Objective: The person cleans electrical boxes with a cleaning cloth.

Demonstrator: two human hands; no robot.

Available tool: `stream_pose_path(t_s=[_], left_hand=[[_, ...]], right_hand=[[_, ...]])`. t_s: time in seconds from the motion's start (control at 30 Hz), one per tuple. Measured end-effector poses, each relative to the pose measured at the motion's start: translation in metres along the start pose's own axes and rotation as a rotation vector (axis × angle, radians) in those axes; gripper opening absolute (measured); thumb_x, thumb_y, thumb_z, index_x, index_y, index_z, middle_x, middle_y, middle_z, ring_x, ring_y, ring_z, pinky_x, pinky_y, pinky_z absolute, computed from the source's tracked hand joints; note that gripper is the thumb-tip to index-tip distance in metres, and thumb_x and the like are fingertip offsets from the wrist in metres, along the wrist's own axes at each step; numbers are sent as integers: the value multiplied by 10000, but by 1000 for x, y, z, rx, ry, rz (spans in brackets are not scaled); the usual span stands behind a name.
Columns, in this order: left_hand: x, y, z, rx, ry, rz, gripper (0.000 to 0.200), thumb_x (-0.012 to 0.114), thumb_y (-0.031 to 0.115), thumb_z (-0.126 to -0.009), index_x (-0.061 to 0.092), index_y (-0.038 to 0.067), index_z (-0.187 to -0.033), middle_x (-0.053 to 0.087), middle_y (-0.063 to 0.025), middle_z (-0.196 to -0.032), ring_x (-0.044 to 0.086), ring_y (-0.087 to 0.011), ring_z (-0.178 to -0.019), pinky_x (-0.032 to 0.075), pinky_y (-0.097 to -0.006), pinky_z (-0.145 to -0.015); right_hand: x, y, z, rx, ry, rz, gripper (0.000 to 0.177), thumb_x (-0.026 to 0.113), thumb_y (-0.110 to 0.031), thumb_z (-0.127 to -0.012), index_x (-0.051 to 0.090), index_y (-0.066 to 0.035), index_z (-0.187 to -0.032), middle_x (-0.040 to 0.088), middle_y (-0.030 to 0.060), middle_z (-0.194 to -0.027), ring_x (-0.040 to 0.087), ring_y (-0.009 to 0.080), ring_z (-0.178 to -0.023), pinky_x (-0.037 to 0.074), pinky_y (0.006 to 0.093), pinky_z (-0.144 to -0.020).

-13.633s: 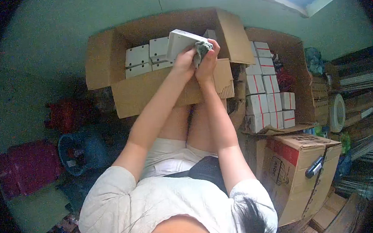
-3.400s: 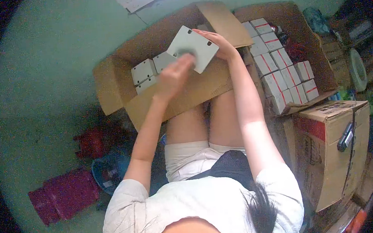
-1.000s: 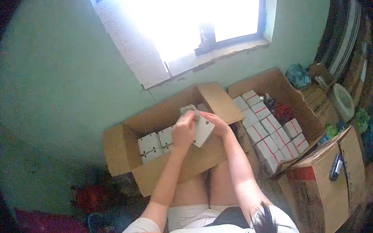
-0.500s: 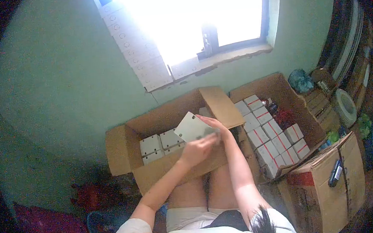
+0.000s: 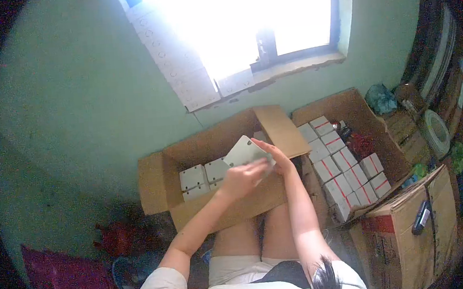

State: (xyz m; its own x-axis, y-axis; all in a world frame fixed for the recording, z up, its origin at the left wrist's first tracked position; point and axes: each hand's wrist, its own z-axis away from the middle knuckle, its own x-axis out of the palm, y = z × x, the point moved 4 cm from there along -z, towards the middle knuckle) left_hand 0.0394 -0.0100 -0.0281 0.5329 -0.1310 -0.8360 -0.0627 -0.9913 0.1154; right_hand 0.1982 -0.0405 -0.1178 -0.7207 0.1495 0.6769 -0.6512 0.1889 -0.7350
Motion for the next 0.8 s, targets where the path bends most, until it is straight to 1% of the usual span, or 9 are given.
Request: stream_pose_path(t_s=[0.07, 0.13, 0.2, 0.27, 0.37, 0.5, 0.6, 0.63, 0.8], left_hand=[[-4, -21, -7, -129, -27, -1, 309, 621, 147, -850, 682, 192, -1149, 659, -23, -1236, 721, -222, -845, 596, -335, -687], [-18, -48, -6, -501, 189, 11, 310, 612, 137, -851, 685, 172, -1150, 647, -27, -1259, 717, -234, -889, 596, -351, -714], [-9, -35, 5, -482, 174, -14, 319, 607, 132, -853, 680, 151, -1163, 635, -32, -1279, 712, -249, -913, 592, -363, -730], [7, -1, 13, -139, -32, 72, 320, 601, 127, -858, 676, 143, -1169, 628, -36, -1291, 714, -259, -898, 591, -360, -725], [6, 14, 20, 11, -211, -81, 325, 603, 125, -861, 668, 143, -1179, 625, -37, -1295, 717, -271, -868, 591, -367, -707], [-18, -31, 5, -433, 164, -24, 303, 586, 117, -867, 660, 131, -1160, 623, -48, -1293, 712, -295, -831, 590, -397, -707], [-10, -22, 9, -329, 106, -102, 351, 611, 126, -823, 657, 135, -1171, 632, -23, -1288, 718, -250, -737, 584, -354, -606], [-2, -9, 13, -277, 38, 13, 301, 585, 108, -860, 671, 152, -1145, 629, -33, -1287, 712, -290, -820, 588, -403, -697], [0, -2, 23, -31, -120, -29, 305, 603, 98, -839, 678, 159, -1129, 636, -18, -1281, 714, -254, -790, 588, -364, -675]], right_hand=[[11, -3, 1, -18, 15, 19, 601, 560, -425, -976, 459, -42, -1428, 569, 58, -1337, 580, 168, -1159, 497, 342, -948], [15, -5, 3, -22, 26, -7, 594, 555, -415, -981, 464, -22, -1417, 560, 62, -1352, 572, 167, -1173, 486, 336, -963], [12, -4, 2, 26, 16, 36, 576, 504, -404, -1006, 412, -64, -1463, 528, 77, -1385, 555, 176, -1195, 477, 342, -971], [8, -4, -1, 53, 28, 27, 559, 503, -389, -1010, 418, -68, -1460, 529, 73, -1383, 557, 173, -1191, 479, 336, -967], [4, 0, 1, 32, 50, 64, 544, 519, -352, -1007, 414, -72, -1462, 526, 71, -1389, 555, 167, -1196, 482, 329, -965], [9, -6, 4, -14, 41, -3, 532, 532, -294, -1003, 404, -69, -1468, 516, 61, -1404, 543, 164, -1216, 478, 324, -975], [14, -7, 1, -29, 49, 7, 539, 541, -287, -998, 400, -68, -1470, 514, 61, -1405, 543, 168, -1218, 479, 330, -979], [13, -11, 2, -28, 58, 83, 545, 549, -291, -996, 400, -69, -1470, 515, 61, -1405, 542, 168, -1220, 475, 332, -986], [22, -16, 11, 44, 110, 108, 570, 575, -304, -983, 397, -73, -1473, 500, 54, -1425, 524, 171, -1244, 457, 337, -1009]])
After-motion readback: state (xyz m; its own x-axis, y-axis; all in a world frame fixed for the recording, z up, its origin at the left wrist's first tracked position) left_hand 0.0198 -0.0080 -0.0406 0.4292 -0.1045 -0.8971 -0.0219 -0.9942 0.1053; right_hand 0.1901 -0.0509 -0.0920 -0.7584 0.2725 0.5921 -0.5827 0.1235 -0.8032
